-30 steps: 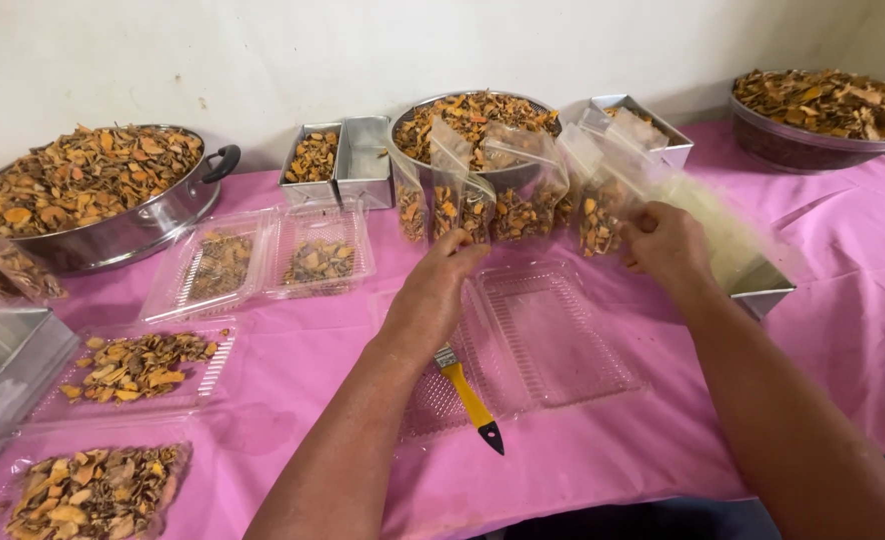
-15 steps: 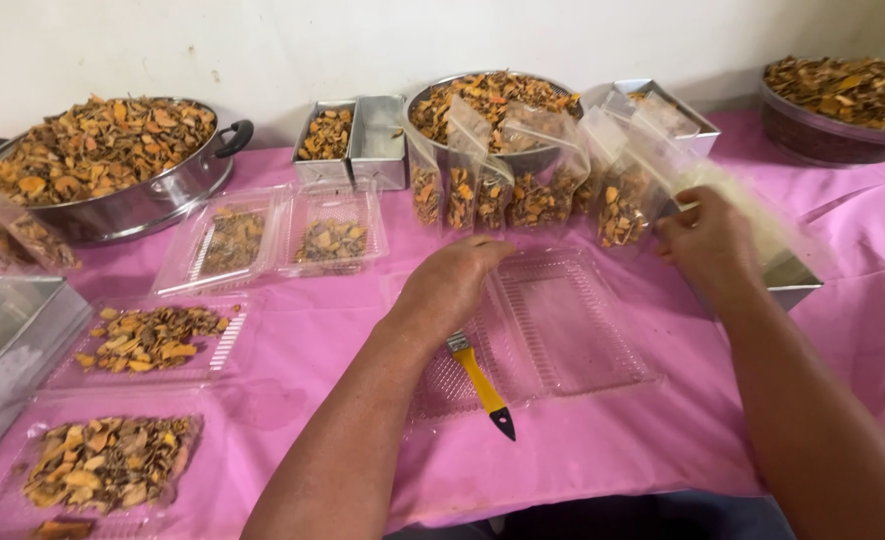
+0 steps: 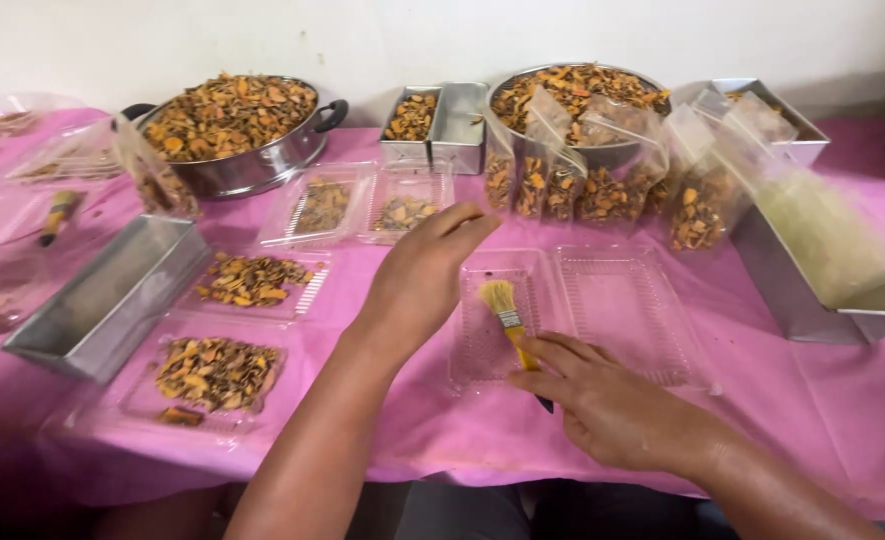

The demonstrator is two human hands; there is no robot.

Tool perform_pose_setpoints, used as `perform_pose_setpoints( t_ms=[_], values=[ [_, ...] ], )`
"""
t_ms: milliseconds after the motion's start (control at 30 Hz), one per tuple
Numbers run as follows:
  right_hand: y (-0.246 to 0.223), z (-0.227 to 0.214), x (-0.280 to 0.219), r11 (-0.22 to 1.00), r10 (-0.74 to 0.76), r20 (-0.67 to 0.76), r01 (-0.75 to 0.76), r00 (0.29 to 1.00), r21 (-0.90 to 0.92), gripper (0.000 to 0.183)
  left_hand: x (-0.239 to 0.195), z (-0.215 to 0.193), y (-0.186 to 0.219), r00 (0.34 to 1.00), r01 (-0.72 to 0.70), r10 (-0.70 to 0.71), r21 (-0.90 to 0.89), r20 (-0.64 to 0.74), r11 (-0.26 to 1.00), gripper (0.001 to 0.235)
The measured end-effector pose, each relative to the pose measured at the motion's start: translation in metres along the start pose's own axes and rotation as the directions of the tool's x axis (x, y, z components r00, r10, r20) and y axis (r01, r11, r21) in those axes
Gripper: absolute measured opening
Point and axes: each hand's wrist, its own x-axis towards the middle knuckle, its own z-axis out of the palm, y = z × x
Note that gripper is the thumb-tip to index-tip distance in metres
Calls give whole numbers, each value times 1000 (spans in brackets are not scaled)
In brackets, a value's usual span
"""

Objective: Packing dried tea or herbal material into plastic trays and small bags

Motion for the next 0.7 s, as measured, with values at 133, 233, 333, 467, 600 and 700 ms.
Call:
perform_pose_setpoints(
  t_ms=[133,233,333,467,600,700],
  values=[
    [16,33,10,985,-52,-201,17,978,-173,46,-62,-24,29,986,-41,42,8,-162,999,39],
    [14,33,7,999,-24,-362,13,932,-32,38,-104,-8,49,975,7,0,28,-224,1000,45],
    [-10,0,-10,951,178,-603,21,778,308,38,-126,24,68,984,1,-12,-60,-179,998,61],
    [-25,-28,-51,928,306,-738,-16,602,372,38,-103,55,105,994,-87,80,-100,-71,991,41],
    [-23,-21,-91,910,389,-819,-37,422,413,24,-81,90,113,993,2,-23,181,112,983,62],
    [9,1,-124,913,396,-838,-67,375,402,24,-70,111,105,981,91,-134,269,144,959,34]
  ],
)
